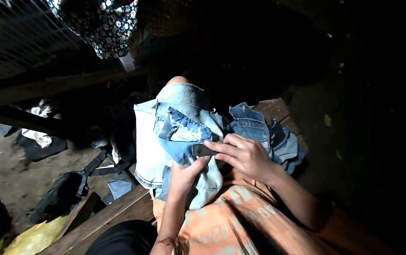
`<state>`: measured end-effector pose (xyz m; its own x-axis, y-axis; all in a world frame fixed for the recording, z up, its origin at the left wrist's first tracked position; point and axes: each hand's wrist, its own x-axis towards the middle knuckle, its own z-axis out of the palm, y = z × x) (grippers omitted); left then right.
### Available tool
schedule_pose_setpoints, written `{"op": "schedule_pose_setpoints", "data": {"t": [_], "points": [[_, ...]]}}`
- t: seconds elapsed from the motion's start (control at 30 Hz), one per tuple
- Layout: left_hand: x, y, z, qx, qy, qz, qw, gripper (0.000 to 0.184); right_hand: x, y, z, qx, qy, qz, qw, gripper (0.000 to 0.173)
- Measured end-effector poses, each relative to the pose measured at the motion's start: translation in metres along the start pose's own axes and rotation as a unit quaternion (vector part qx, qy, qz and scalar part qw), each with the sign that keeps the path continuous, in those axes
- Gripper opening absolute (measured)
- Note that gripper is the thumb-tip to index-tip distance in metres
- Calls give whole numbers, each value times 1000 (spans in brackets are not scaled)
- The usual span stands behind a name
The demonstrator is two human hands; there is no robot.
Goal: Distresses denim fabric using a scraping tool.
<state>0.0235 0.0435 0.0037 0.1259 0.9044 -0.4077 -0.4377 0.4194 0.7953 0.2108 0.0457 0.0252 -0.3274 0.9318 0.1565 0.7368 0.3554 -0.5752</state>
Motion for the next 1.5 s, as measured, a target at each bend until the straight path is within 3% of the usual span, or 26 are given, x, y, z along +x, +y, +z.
{"op": "schedule_pose_setpoints", "data": {"t": [0.13, 0.23, 0.43, 0.63, 0.8, 1.0, 1.17, 1.3, 1.4, 1.43, 1.5], "points": [[-1, 6, 4, -10, 19, -19, 1000, 33, -3, 11, -9, 13, 87, 40, 995, 36], [-1, 6, 4, -6, 20, -23, 1000, 33, -6, 7, -21, 96, 17, 60, 993, 42], [-1, 1, -2, 21, -5, 12, 1000, 33, -1, -3, -18, 85, -99, 73, 989, 53], [-4, 1, 1, 35, 31, 37, 998, 32, 5, 0, -2, 13, -13, 30, 999, 44], [-9, 6, 2, 0, 64, 46, 997, 33, 10, 1, -4, 147, -62, 22, 987, 51], [-14, -1, -3, 46, 92, 116, 988, 36, 29, -2, -4, 39, -92, -64, 993, 40], [-18, 0, -4, 68, 163, 129, 976, 38, 38, 0, 18, 42, -62, -100, 992, 38], [-14, 9, -7, 1, 217, 86, 972, 40, 54, 4, 36, 155, -62, -62, 984, 38], [-12, 17, -8, -28, 258, 59, 964, 41, 73, 4, 31, 380, -70, 62, 920, 42], [-11, 19, -9, -34, 272, 56, 960, 41, 78, 3, 27, 411, -83, 84, 904, 47], [-9, 20, -12, -42, 284, 48, 957, 44, 82, 3, 19, 375, -123, 62, 916, 52]]}}
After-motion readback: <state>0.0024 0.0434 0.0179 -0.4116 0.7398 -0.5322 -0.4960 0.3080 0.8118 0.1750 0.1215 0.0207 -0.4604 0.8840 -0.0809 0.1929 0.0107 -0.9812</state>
